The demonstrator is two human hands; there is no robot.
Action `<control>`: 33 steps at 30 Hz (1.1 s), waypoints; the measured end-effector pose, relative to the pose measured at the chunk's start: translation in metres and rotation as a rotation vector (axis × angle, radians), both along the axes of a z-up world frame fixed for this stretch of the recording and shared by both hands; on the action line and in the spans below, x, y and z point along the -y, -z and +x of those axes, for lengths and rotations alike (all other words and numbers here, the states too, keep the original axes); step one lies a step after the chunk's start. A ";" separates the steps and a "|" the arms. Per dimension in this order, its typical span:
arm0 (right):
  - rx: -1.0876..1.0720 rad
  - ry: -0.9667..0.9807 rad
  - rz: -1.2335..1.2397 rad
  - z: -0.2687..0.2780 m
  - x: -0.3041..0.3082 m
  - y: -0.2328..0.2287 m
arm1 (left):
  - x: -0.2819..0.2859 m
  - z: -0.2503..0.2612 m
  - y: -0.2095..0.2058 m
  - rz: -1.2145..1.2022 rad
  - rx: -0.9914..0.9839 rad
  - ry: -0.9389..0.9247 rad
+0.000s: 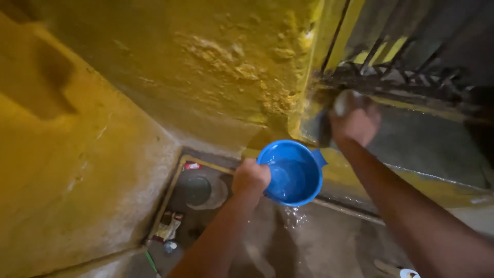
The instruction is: Organizing various toiletry bottles and soap on a ledge and near a tap in a bathroom.
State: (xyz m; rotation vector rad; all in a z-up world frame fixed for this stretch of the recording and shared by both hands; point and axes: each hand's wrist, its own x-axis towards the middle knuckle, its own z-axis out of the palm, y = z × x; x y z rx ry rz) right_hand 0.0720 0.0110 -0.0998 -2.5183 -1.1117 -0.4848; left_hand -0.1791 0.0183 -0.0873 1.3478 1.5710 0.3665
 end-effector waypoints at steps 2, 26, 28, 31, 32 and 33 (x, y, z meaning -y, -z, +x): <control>-0.044 -0.170 -0.042 0.008 -0.004 -0.004 | 0.005 -0.010 0.018 0.055 -0.059 0.021; -0.070 -1.049 -0.112 0.028 0.021 -0.027 | 0.005 -0.010 -0.008 0.294 -0.223 0.232; -0.146 -1.202 -0.088 0.050 0.015 -0.019 | 0.002 -0.008 -0.009 0.319 -0.229 0.228; -0.241 -1.208 0.007 0.065 0.001 0.005 | 0.006 -0.009 0.002 0.353 -0.226 0.194; -0.232 -1.056 -0.032 0.051 -0.002 0.002 | 0.007 -0.009 0.010 0.433 -0.199 0.169; -0.214 -0.900 -0.066 0.041 -0.006 -0.004 | 0.006 -0.004 0.017 0.519 -0.165 0.146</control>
